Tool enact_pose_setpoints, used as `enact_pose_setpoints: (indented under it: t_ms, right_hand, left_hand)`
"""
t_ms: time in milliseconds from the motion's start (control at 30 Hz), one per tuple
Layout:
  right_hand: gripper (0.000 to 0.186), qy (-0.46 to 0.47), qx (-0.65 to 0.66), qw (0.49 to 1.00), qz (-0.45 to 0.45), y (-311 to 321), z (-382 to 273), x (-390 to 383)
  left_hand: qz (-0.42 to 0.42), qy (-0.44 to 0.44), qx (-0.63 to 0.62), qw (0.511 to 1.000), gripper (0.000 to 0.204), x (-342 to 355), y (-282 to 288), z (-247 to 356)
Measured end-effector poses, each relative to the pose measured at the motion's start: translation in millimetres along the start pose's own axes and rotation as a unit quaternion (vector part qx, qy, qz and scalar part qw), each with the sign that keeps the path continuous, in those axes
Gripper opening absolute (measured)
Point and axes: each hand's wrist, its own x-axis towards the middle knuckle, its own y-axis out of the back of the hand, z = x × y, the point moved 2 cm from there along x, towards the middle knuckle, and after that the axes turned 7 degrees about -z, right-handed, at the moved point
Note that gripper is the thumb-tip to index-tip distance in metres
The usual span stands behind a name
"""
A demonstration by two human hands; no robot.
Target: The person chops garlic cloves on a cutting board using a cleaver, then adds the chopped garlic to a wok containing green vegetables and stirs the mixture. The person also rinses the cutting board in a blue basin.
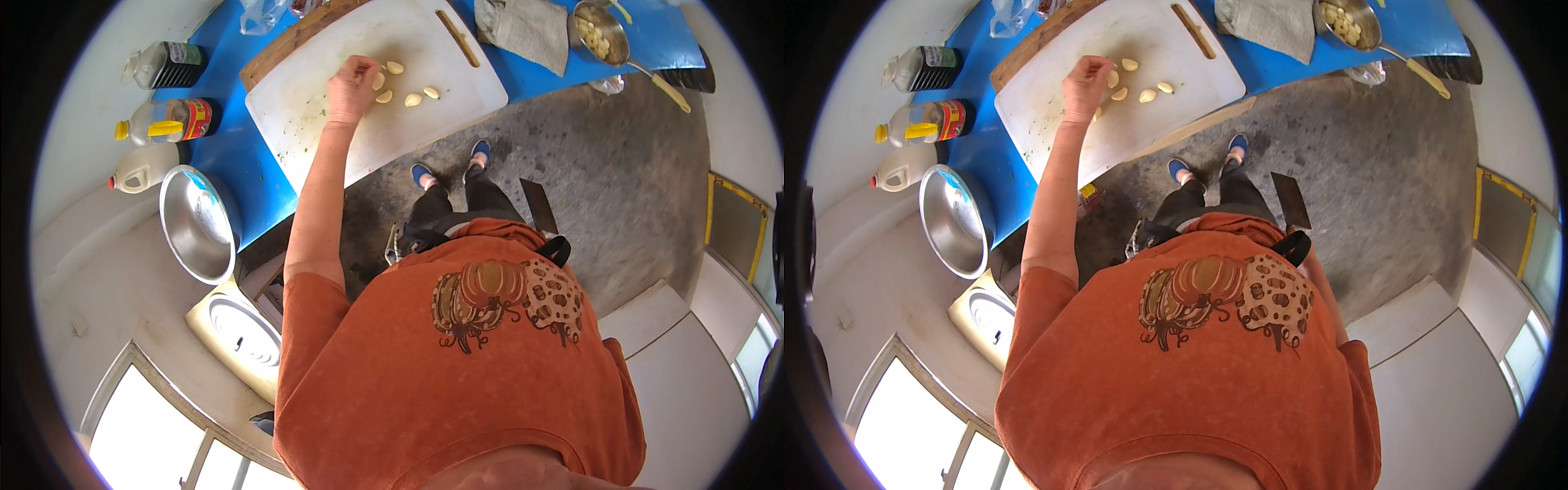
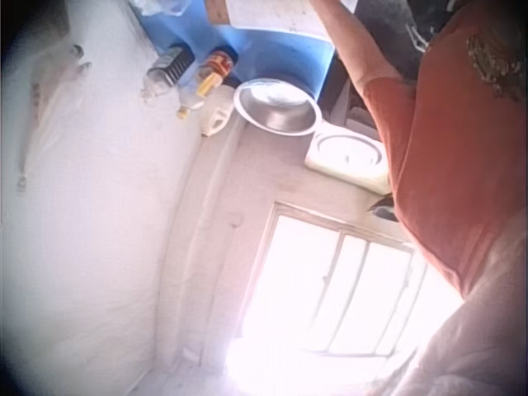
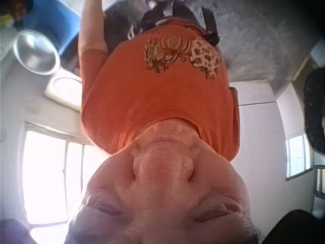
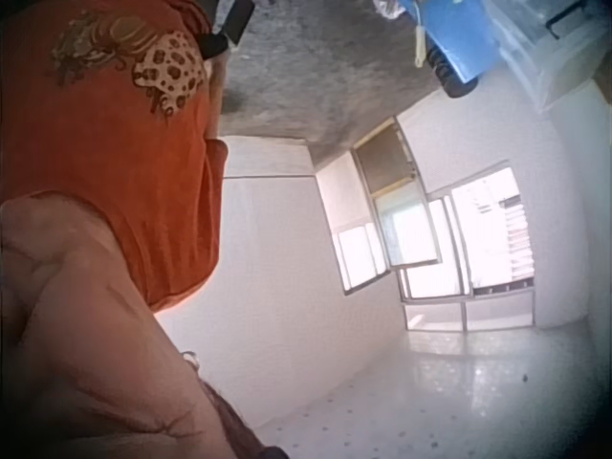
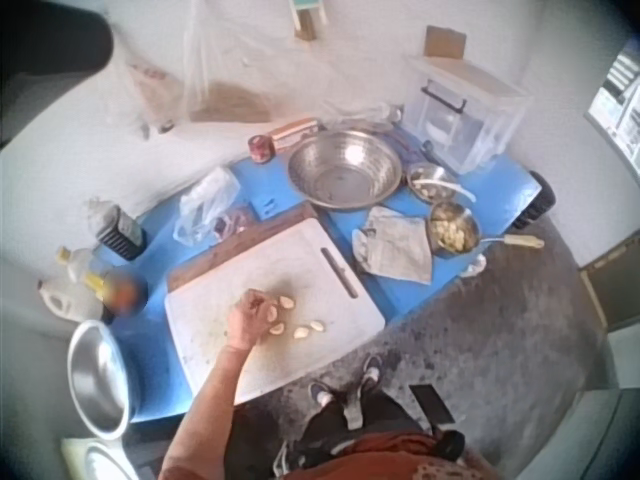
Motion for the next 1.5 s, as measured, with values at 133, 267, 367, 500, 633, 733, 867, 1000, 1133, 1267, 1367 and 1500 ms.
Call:
enact_pose_setpoints:
  t_ms: [133,267,367,500,633,733,867,1000,1133,1267,1367,1500]
  right_hand:
    - [0.032,0.006,-0.001,1.000,-0.012,5,4,10]
    - [0.033,0.014,-0.004,1.000,-0.022,10,7,19]
    - [0.033,0.015,-0.004,1.000,-0.026,13,12,23]
    - [0.034,0.027,0.003,0.999,-0.033,14,17,32]
    - [0.035,0.032,-0.004,0.998,-0.045,21,22,41]
    - [0.035,0.041,-0.009,0.997,-0.059,27,31,51]
    - [0.034,0.015,0.098,0.991,-0.086,42,50,59]
    - [0.029,0.043,0.113,0.991,-0.054,24,35,49]
    - [0.026,0.055,0.114,0.991,-0.046,18,12,25]
    - [0.024,0.089,0.168,0.980,-0.050,-11,-21,-8]
    - [0.023,0.174,0.093,0.980,-0.014,-52,-90,-65]
    - [0.022,0.292,-0.163,0.936,0.109,-131,-213,-188]
  left_hand:
    - [0.042,0.019,-0.015,0.999,0.005,-1,18,-5]
    - [0.072,0.011,-0.003,0.997,0.005,-5,24,-10]
    - [0.026,0.018,-0.010,0.999,0.006,-17,7,10]
    - [-0.057,-0.030,0.142,0.988,0.010,-55,-45,46]
    - [0.034,-0.077,0.245,0.966,0.016,-67,-71,60]
    - [0.061,-0.078,0.280,0.955,0.016,-63,-83,65]
    - [0.071,-0.088,0.288,0.951,0.011,-55,-92,47]
    - [0.040,-0.115,0.260,0.958,0.007,-66,-85,59]
    - [-0.102,-0.058,0.047,0.992,0.007,-135,-40,83]
    - [-0.174,0.256,-0.238,0.920,0.009,-267,-15,-52]
    - [-0.268,0.296,0.245,0.884,0.013,-372,-1,-140]
    - [-0.387,0.414,0.190,0.802,0.018,-313,35,-56]
